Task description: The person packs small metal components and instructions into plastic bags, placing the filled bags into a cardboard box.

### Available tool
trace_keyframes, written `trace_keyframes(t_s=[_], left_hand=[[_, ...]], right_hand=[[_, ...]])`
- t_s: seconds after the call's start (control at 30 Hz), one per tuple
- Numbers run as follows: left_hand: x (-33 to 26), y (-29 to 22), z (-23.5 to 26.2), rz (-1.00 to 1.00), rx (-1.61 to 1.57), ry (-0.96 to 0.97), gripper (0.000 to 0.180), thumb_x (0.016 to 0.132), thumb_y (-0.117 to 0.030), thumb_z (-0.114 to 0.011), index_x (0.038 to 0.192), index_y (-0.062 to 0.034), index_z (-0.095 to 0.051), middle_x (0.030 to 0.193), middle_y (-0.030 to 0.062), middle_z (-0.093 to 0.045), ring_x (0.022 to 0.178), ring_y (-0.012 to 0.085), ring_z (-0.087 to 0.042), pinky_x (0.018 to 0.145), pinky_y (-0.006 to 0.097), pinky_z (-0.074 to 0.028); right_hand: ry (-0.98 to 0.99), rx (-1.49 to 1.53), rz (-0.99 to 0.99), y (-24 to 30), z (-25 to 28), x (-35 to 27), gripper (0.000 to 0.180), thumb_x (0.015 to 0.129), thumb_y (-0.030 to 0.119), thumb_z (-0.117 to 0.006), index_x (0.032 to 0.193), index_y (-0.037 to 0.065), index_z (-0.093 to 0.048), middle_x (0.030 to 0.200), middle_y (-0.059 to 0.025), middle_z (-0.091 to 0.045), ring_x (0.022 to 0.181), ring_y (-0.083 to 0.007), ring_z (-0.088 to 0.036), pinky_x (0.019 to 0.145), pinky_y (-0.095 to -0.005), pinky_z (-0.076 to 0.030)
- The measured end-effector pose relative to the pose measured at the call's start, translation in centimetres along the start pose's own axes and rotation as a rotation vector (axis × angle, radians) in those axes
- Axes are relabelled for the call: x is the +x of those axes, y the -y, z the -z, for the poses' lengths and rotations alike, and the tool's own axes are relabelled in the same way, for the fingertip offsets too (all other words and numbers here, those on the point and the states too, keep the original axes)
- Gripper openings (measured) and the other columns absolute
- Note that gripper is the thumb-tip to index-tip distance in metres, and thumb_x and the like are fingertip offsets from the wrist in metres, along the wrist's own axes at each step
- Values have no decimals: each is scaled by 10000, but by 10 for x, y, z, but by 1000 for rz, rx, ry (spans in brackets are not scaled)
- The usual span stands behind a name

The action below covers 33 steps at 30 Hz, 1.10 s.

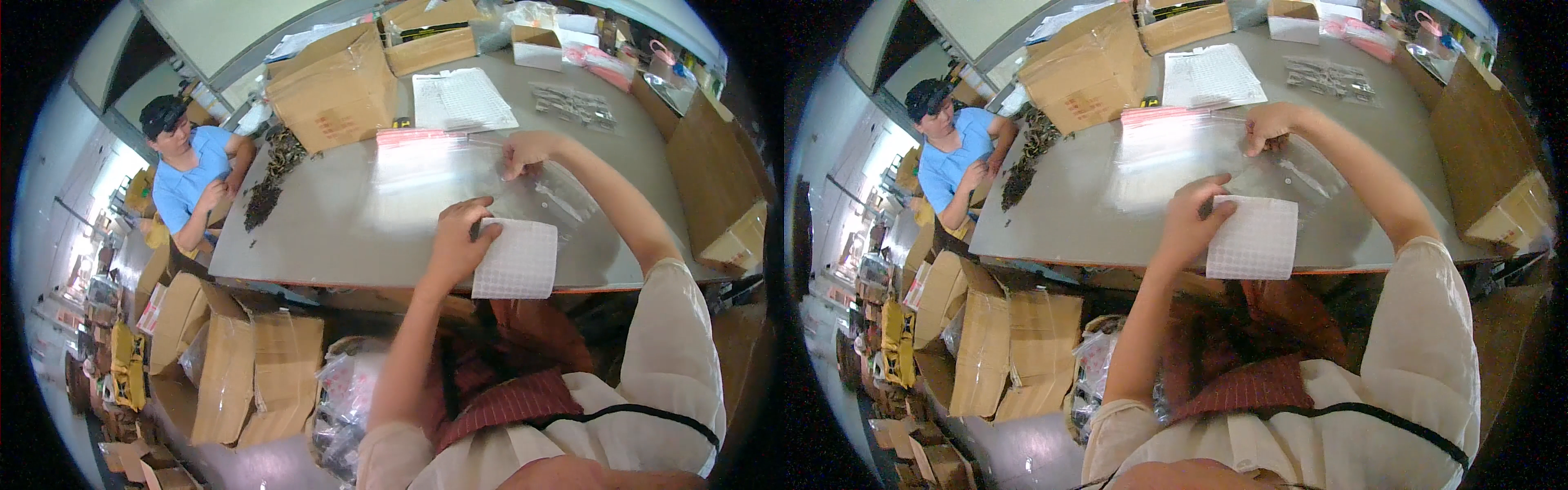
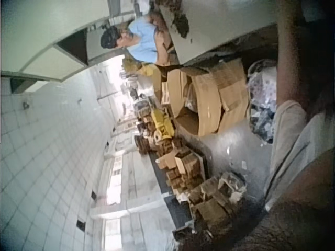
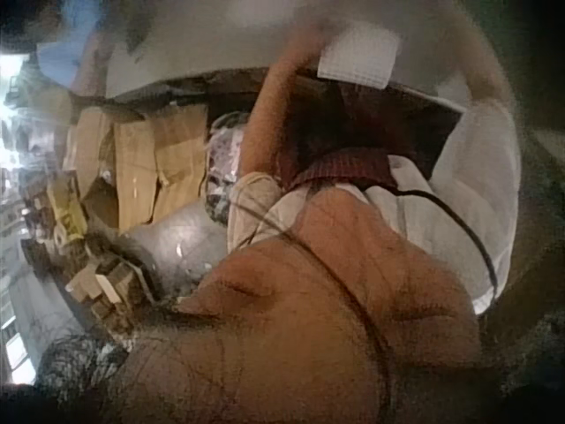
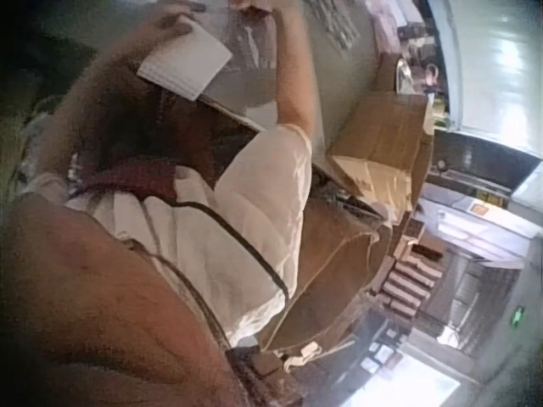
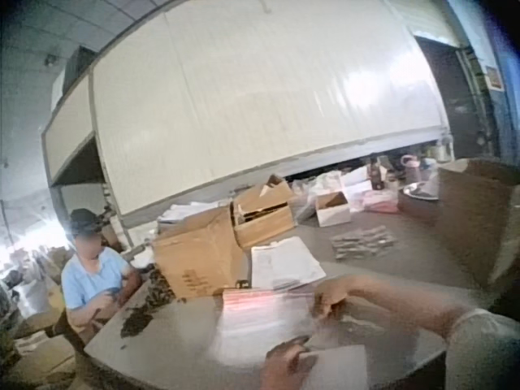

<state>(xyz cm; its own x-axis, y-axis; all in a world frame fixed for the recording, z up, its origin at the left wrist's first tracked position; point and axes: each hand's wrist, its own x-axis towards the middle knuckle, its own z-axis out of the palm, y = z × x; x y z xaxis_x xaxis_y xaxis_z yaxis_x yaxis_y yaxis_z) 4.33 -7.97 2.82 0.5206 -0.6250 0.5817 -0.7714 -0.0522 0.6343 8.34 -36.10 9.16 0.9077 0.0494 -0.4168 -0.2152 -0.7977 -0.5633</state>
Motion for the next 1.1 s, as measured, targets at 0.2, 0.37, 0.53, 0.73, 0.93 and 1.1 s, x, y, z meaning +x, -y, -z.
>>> trace_keyframes(t_s=[0.2, 0.37, 0.53, 0.73, 0.93, 1.1], left_hand=[[3, -24, 5, 326, -60, -9, 243, 915, -248, -725, 1007, -35, -655, 714, 109, -627, 627, 217, -579, 606, 345, -465], [3, -33, 8, 471, -118, -90, 246, 947, -246, -698, 1026, -20, -640, 694, 64, -575, 627, 139, -508, 594, 317, -428], [-2, -22, 3, 434, -429, -280, 249, 976, -224, -677, 1006, 19, -636, 719, 5, -591, 659, 80, -482, 594, 288, -413], [3, -24, 4, 526, -492, -178, 233, 946, -194, -724, 1016, 20, -666, 871, 18, -681, 772, 75, -586, 697, 252, -482], [-3, -14, 7, 553, -596, -128, 257, 910, -125, -736, 1095, 26, -642, 981, 56, -696, 845, 108, -630, 754, 272, -519], [-5, -13, 12, 532, -605, -61, 300, 909, -128, -741, 1134, 36, -626, 1018, 60, -679, 860, 116, -624, 765, 278, -514]], right_hand=[[-2, -104, -9, -24, -1, -44, 302, 789, 270, -830, 814, 7, -685, 716, -95, -678, 602, -207, -668, 543, -351, -552], [-218, 551, 428, 4, -51, -74, 413, 849, 352, -791, 1033, -2, -684, 860, -75, -688, 759, -160, -644, 692, -278, -523], [-171, 397, 412, 16, -78, -94, 326, 876, 237, -779, 1061, -10, -675, 926, -42, -682, 896, -130, -609, 837, -289, -473], [-201, 697, 398, 3, -85, -85, 296, 897, 184, -767, 1098, -14, -675, 950, -35, -693, 924, -117, -623, 828, -276, -480], [-225, 828, 478, 12, -93, -88, 245, 931, 191, -745, 1076, 3, -687, 963, -23, -700, 919, -98, -624, 832, -261, -483], [-319, 709, 553, 11, -102, -87, 176, 940, 186, -737, 997, 20, -715, 912, 5, -685, 863, -80, -593, 790, -249, -467]])
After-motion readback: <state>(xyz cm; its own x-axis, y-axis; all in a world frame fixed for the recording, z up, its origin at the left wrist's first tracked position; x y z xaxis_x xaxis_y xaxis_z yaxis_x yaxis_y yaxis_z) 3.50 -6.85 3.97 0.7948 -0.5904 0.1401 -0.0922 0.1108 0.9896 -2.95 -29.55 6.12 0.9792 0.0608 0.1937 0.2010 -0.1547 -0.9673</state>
